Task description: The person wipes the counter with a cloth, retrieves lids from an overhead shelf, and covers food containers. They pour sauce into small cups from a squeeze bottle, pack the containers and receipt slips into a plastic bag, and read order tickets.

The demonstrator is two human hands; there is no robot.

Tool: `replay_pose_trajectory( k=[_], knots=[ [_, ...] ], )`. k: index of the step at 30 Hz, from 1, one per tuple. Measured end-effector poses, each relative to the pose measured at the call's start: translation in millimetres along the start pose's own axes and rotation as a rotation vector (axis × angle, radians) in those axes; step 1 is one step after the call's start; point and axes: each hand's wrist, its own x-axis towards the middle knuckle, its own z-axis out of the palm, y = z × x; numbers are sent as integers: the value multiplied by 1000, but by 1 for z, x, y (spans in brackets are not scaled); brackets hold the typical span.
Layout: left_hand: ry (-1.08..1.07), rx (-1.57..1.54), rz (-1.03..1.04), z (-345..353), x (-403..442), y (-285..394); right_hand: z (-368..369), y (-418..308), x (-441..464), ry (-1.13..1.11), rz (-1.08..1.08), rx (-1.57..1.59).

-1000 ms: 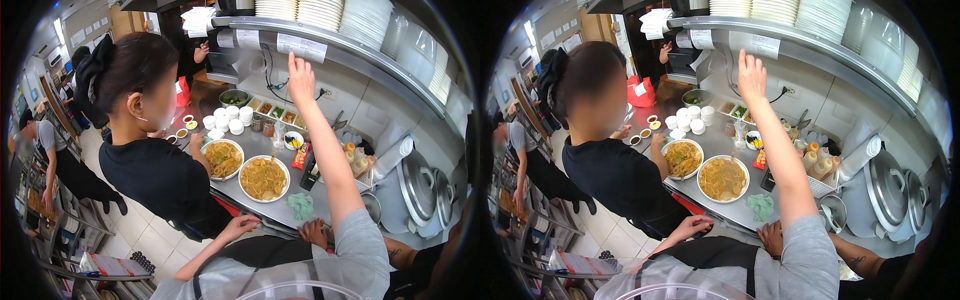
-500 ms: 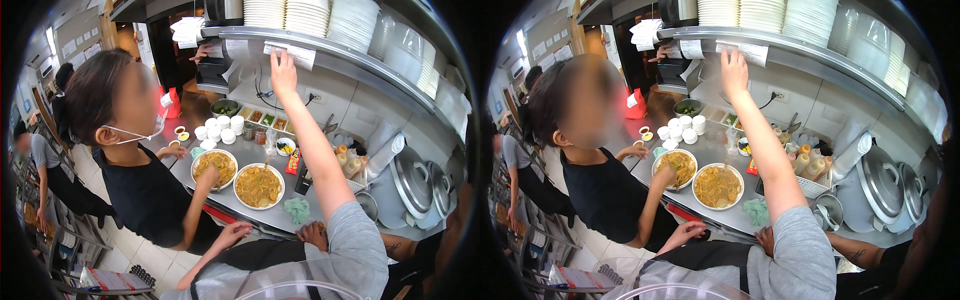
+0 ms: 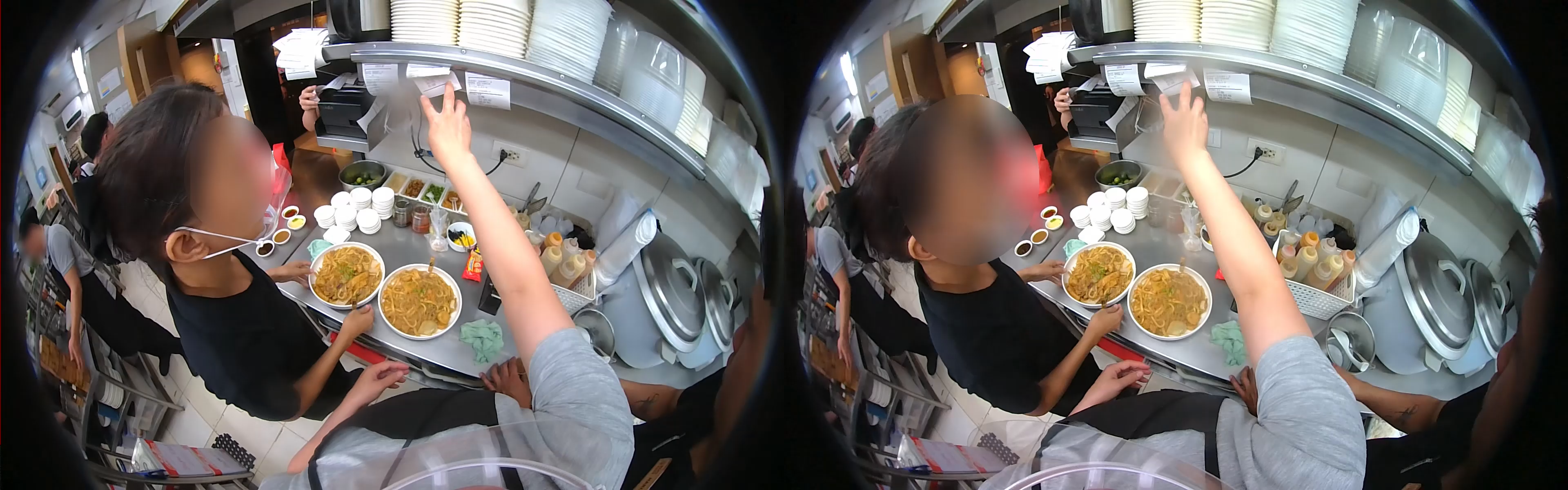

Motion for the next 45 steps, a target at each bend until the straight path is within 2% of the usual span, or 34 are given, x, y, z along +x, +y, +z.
replay_pose_trajectory(
  k=[3, 5, 9, 12, 14, 17, 21, 23, 25, 28, 30, 31, 33, 34, 35, 36, 37, 38, 39, 40, 41, 42, 43, 44, 45],
  knots=[
    [15, 0, -29, -2, -3, -4, -11, 0, 3, -108, 25, -49],
    [4, 7, -36, -1, -3, -6, -8, 5, 8, -44, -63, -135],
    [-14, 0, -10, 1, 1, -6, -13, 10, 16, -101, -146, -251],
    [-28, 11, -13, 3, 11, -7, -14, 10, 18, 0, -196, -319],
    [-48, 51, 28, 8, 23, 3, -18, 11, 18, 129, -25, 12],
    [-71, 7, 72, 18, 41, 23, -9, 9, 19, 237, 50, 120],
    [-96, 34, 123, 31, 64, 42, -2, 5, 27, 213, 79, 60],
    [-112, 68, 125, 35, 73, 46, -1, 4, 32, 303, 146, 325],
    [-123, 61, 141, 37, 80, 47, 1, 3, 30, 333, 285, 775],
    [-56, 56, 194, 36, 84, 55, 9, 2, 0, 433, 370, 772],
    [101, -108, 301, 30, 89, 55, 24, 4, -44, 206, 625, 1268],
    [235, -109, 345, 33, 87, 66, 10, 9, -74, 125, 548, 1297],
    [321, -193, 505, 32, 93, 73, -14, 6, -141, -251, 733, 1458],
    [327, -288, 519, 31, 96, 78, -38, 4, -169, -393, 777, 1434],
    [321, -351, 501, 30, 97, 81, -32, 3, -200, -581, 745, 1459],
    [304, -386, 501, 35, 96, 84, -49, 1, -224, -669, 812, 1519],
    [302, -420, 504, 36, 96, 86, -64, -2, -243, -766, 751, 1426],
    [302, -306, 535, 30, 102, 76, -69, -3, -264, -773, 587, 1352],
    [314, -187, 555, 23, 109, 64, -73, 0, -280, -805, 596, 1357],
    [316, -277, 471, 22, 110, 62, -77, 4, -291, -846, 605, 1376],
    [361, -211, 477, 10, 118, 42, -84, 16, -295, -890, 696, 1488],
    [413, -53, 478, 12, 110, 41, -106, 35, -289, -986, 877, 1412],
    [425, 63, 453, 4, 108, 29, -87, 54, -312, -951, 705, 1079],
    [413, 58, 430, 10, 99, 28, -81, 75, -334, -820, 489, 779],
    [389, 41, 366, 9, 95, 11, -83, 91, -346, -1077, 361, 641]
  ],
)
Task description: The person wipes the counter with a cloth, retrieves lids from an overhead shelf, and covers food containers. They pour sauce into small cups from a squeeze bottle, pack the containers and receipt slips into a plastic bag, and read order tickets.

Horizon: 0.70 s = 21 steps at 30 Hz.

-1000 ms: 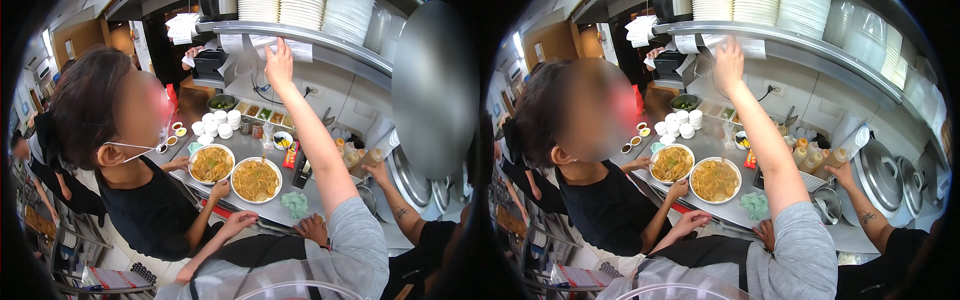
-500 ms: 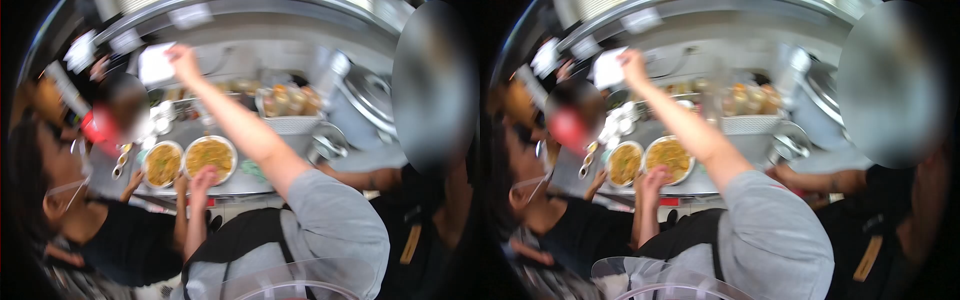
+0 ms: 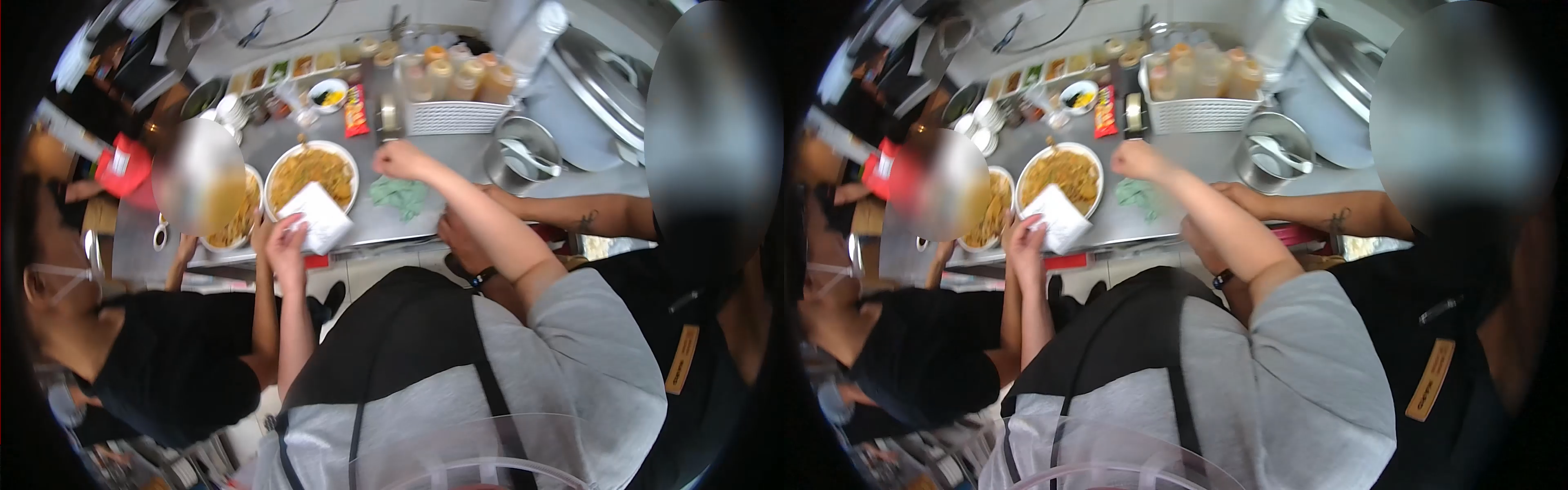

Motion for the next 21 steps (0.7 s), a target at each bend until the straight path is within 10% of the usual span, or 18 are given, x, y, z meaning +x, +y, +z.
replay_pose_trajectory(
  k=[3, 6, 8, 11, 15, 21],
  knots=[
    [-173, 149, -111, 18, -26, -26, 52, 29, -21, -380, 165, 14],
    [-307, 78, -144, 47, -30, -66, 75, 55, -23, -315, -116, -164],
    [-338, 188, -61, 62, -18, -97, 65, 73, -21, 74, 234, -363],
    [-354, 431, 145, 86, 1, -107, 55, 87, -33, 83, 346, -516],
    [-314, 700, 452, 97, 8, -131, 79, 52, -66, 62, 126, -31],
    [-451, 819, 327, 85, 13, -136, 94, 37, -85, 61, -4, -72]
  ],
)
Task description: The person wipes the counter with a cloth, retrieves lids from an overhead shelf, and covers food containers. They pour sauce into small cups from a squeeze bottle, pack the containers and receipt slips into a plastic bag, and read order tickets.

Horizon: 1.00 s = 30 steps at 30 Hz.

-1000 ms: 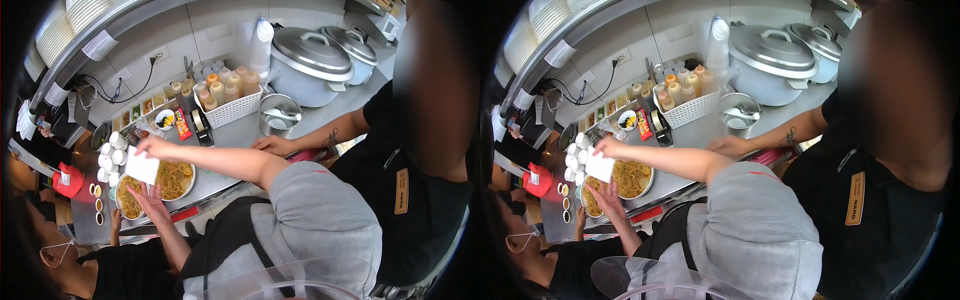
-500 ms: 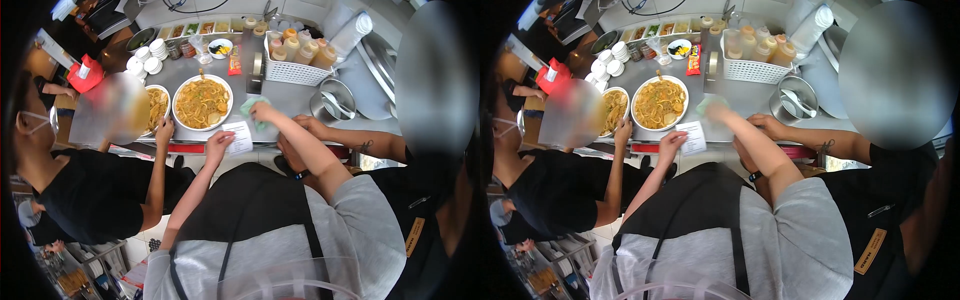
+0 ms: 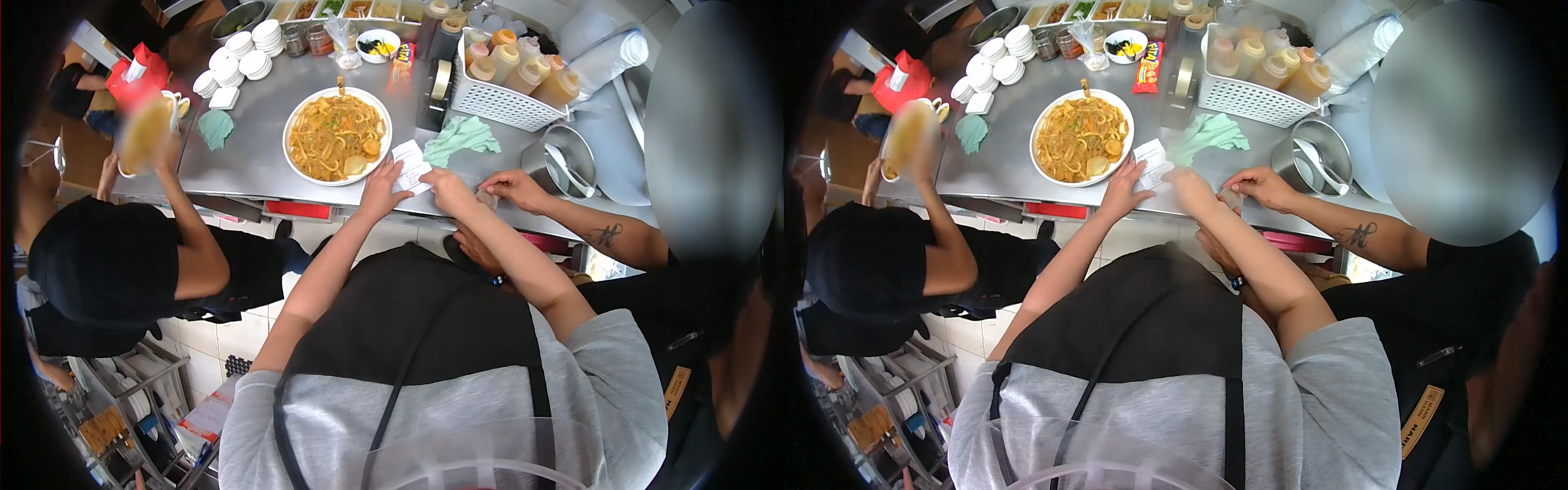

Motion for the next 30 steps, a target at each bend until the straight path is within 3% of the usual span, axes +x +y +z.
replay_pose_trajectory(
  k=[5, 7, 10, 14, 16, 17, 19, 21, 23, 25, 27, 30],
  knots=[
    [-92, 56, -11, -3, 3, 1, -7, -27, -6, -8, -46, -204],
    [-95, 38, -28, -4, 3, 4, -11, -41, -5, -128, -58, -417],
    [-104, 30, -34, -7, 4, 6, -18, -26, -7, -22, 1, -478],
    [-84, 86, -15, -4, 4, 5, -26, -22, -4, -74, 56, -456],
    [-147, 1, 5, -1, 6, -2, -24, -18, 8, 115, 68, -205],
    [-53, -56, 92, 11, 4, -15, -26, -13, 17, 160, 121, -38],
    [-44, -375, 5, -14, 8, 7, -20, 9, 34, 287, 169, 227],
    [-26, -600, -84, -40, 12, 22, -20, 17, 50, 176, 153, 873],
    [-6, -1025, -98, -89, 14, 51, -55, -35, 58, 92, 244, 1113],
    [40, -1014, -93, -120, 15, 51, -65, -61, 83, 236, -12, 777],
    [226, -958, -83, -152, 12, 54, -84, -93, 114, 386, -374, 392],
    [362, -880, -37, -192, 6, 42, -111, -156, 150, 373, -572, 407]
  ],
)
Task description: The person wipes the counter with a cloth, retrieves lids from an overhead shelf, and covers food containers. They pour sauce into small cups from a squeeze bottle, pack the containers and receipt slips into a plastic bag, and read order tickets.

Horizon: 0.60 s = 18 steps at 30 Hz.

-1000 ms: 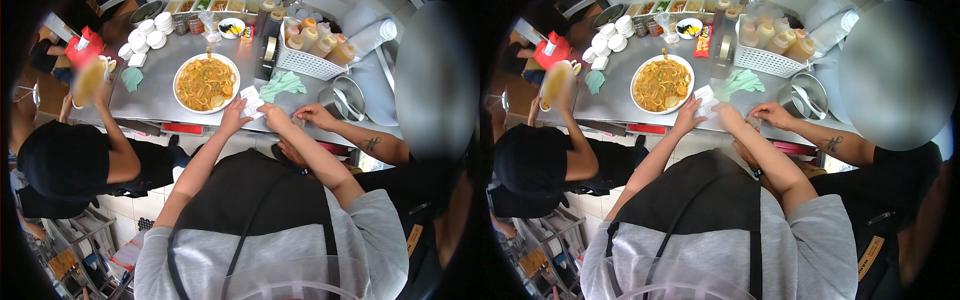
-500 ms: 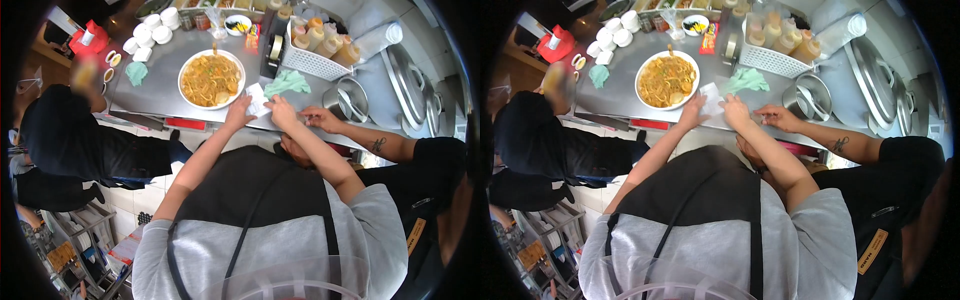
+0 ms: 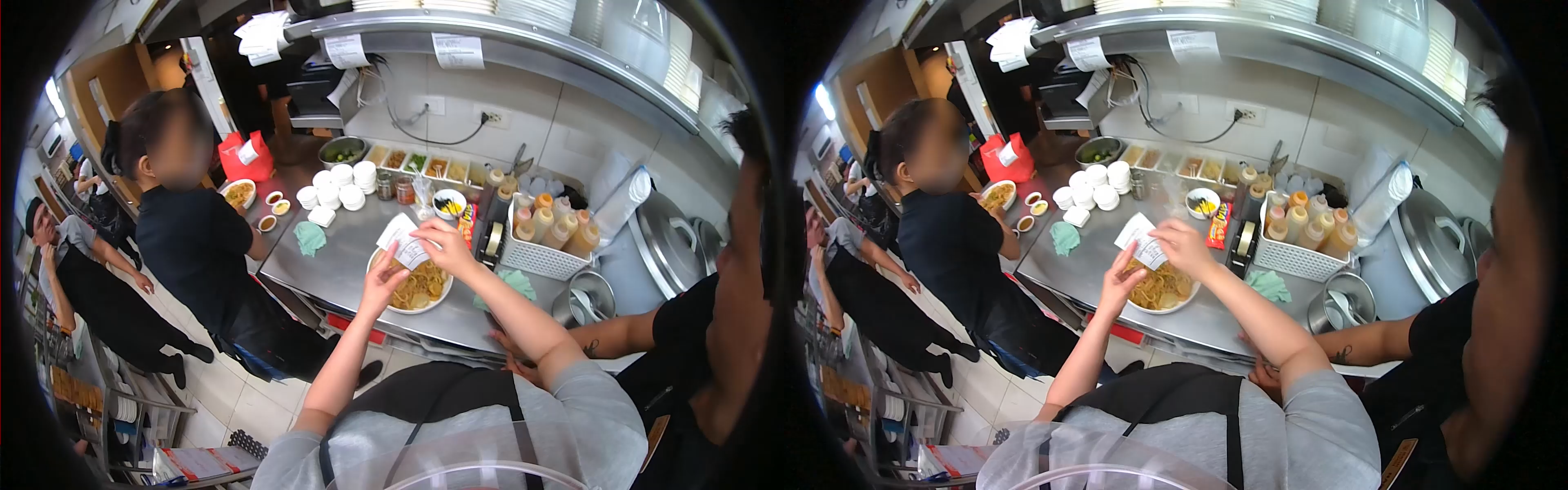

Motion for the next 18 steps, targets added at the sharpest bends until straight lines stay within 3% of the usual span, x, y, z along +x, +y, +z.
replay_pose_trajectory(
  k=[3, 5, 9, 13, 18],
  knots=[
    [164, 101, 120, -20, 4, 31, 12, -12, 60, -10, -255, -71],
    [259, 192, 179, -27, -3, 61, 7, -19, 119, 197, -424, -198],
    [300, 144, 56, -41, -38, 47, -9, -12, 235, 723, -255, -66],
    [238, 134, -109, -38, -88, 38, -14, -3, 281, 827, -122, -147],
    [213, 48, -228, -36, -135, 15, -25, -11, 310, 902, -150, -69]
  ],
)
